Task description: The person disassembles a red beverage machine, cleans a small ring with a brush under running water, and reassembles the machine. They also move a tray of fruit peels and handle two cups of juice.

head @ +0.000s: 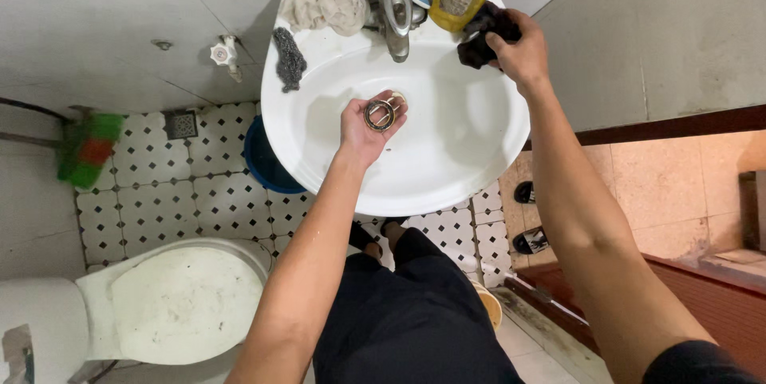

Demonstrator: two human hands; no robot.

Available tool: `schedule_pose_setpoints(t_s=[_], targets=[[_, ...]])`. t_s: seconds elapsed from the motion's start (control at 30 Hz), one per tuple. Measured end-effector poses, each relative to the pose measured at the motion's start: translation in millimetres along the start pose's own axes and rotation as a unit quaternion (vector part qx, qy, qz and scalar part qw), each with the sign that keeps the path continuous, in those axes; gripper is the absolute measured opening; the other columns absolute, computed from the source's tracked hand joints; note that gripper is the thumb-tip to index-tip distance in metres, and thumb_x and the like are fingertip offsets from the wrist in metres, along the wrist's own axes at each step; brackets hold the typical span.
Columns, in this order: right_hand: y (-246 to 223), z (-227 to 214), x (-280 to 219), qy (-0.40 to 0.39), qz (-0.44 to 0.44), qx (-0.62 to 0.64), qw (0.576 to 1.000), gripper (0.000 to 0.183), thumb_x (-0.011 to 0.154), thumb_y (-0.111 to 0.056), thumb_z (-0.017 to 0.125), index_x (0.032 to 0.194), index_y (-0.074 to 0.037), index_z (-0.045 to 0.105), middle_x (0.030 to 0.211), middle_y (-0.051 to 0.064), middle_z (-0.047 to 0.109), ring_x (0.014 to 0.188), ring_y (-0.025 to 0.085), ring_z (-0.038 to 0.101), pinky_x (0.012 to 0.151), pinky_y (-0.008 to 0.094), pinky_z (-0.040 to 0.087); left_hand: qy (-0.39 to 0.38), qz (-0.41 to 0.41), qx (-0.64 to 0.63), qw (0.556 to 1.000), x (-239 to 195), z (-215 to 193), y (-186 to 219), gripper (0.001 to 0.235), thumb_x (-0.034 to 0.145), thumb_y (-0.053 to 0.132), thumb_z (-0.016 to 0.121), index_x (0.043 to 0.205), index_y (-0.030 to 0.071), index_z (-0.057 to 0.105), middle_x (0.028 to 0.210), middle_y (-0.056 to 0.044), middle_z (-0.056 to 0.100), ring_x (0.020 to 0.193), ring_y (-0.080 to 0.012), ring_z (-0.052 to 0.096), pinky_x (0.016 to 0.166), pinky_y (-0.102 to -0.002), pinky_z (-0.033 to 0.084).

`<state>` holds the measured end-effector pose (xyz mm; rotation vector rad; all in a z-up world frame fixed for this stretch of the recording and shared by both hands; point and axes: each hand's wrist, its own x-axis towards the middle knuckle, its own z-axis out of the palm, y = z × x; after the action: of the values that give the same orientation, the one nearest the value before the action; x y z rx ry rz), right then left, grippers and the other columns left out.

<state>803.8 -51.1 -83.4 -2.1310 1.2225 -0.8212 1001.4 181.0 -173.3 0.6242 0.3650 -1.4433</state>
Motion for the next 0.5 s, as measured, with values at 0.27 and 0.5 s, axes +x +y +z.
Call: schedule_pose_setpoints(t_s=[0.27,0.5], targets=[[-100,82,-3,-0.068,-0.101,0.098,0.988,0.02,0.097,-0.015,0.069,0.107,0.001,0.074,0.097,0.019,0.075,0.084,0.029,0.077,0.074,0.038,0.062,0.024,0.003,-0.013,1.0,33,4,1,0.044,0.095,0.022,0.034,0.12,-0.005,0.058,0.109,-0.024,0.07,0.102,-0.0369,0.069,0.1,-0.051,0.055],[-140,153,101,-0.289,0.011,-0.275,0.917,0.027,0.089,-0.019,0.067,0.108,-0.002,0.074,0.117,0.023,0.072,0.112,0.041,0.068,0.096,0.047,0.055,0.015,0.021,-0.009,1.0,33,6,6,0.056,0.101,0.033,0.027,0.127,-0.006,0.058,0.114,-0.025,0.071,0.11,-0.0371,0.067,0.105,-0.052,0.052]])
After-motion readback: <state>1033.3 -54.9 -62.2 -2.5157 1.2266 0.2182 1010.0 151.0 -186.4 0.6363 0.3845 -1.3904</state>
